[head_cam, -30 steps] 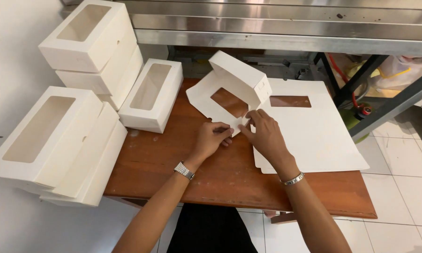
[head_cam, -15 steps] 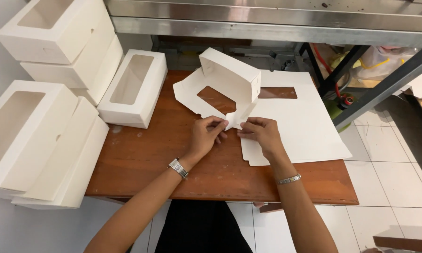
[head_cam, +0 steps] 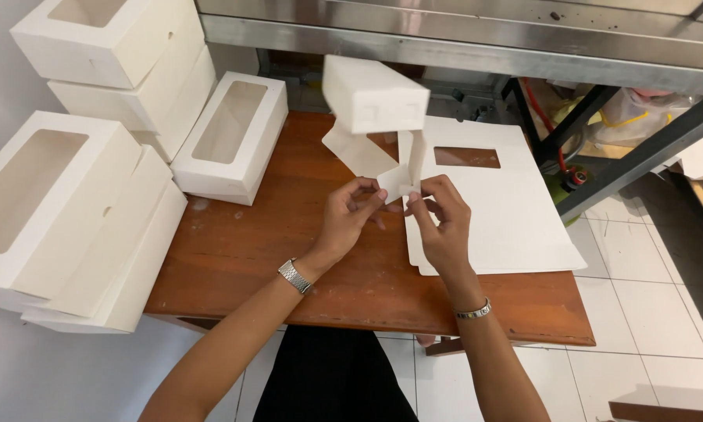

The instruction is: The person assembles white rectangular cardboard boxes with clear windows on a wooden table. They fold the flat pieces into shape, tuck flaps to secure the sides, and stack the completed boxes. The person then begins folding another flat box piece.

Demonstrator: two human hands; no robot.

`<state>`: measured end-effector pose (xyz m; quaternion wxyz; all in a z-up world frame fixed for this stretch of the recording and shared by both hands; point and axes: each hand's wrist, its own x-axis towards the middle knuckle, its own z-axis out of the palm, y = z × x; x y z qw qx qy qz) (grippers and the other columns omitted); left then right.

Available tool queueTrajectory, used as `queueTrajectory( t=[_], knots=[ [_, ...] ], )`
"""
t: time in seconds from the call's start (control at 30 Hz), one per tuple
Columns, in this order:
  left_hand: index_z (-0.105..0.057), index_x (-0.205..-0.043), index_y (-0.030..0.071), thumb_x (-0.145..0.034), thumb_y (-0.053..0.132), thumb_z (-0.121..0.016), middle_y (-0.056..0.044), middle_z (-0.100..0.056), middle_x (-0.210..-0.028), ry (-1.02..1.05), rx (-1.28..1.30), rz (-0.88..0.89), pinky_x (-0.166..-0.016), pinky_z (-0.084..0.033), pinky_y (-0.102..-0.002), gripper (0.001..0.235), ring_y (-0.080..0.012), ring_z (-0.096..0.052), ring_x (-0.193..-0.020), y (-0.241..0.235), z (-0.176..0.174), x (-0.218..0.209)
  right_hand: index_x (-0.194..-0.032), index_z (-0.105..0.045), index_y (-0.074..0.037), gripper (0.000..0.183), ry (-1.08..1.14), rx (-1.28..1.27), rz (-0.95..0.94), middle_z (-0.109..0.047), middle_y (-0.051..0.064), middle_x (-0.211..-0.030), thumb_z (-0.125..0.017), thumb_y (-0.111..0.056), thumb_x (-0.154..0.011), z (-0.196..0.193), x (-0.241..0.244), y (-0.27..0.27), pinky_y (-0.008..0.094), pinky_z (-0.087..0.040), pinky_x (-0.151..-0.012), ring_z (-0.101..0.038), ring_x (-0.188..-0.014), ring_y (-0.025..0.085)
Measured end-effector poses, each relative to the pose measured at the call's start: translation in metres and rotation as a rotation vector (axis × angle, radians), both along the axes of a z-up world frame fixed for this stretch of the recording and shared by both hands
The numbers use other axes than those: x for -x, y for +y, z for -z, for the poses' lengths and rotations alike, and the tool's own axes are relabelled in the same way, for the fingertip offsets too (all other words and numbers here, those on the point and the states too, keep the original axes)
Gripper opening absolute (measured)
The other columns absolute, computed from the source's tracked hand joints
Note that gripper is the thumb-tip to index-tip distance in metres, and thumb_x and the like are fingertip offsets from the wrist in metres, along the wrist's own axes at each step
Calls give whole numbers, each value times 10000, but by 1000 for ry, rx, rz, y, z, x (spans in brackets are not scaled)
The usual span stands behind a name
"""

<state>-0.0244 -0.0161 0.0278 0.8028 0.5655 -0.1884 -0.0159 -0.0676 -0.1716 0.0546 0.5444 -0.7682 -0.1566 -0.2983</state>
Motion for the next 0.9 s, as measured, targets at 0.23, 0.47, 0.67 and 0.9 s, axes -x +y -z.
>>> queueTrajectory(
  t=[0.23, 0.47, 0.67, 0.9],
  knots=[
    [-669, -1113, -41, -958, 57, -694, -142, -634, -1059, 31, 34, 1, -525, -611, -285, 185, -186, -710, -818, -2, 29, -15, -1004, -706, 60, 98, -105, 106, 35, -586, 115, -911, -609, 50, -1003, 1, 1, 9, 370, -648, -681, -692, -832, 256],
    [-691, -1075, 0, -979, 89, -680, -99, -643, -958, 8, -5, -33, -453, -503, -204, 131, -169, -702, -759, -2, 37, -17, -1023, -707, 72, 91, -128, 137, 67, -586, 126, -913, -622, 48, -999, 2, 0, 12, 379, -648, -712, -697, -843, 259],
    [-708, -1007, 26, -996, 129, -671, -61, -633, -866, 19, -18, -58, -449, -455, -180, 110, -122, -660, -718, -3, 42, -20, -1001, -714, 78, 58, -191, 263, 109, -610, 125, -887, -672, 54, -969, 3, -1, 10, 372, -646, -728, -705, -817, 268],
    [-715, -954, 52, -981, 116, -685, -45, -642, -811, -51, -95, -179, -520, -475, -191, 76, -107, -638, -721, -3, 37, -15, -962, -731, 64, 37, -201, 366, 120, -632, 112, -840, -700, 66, -942, 2, -1, 12, 339, -646, -704, -715, -787, 249]
  ],
)
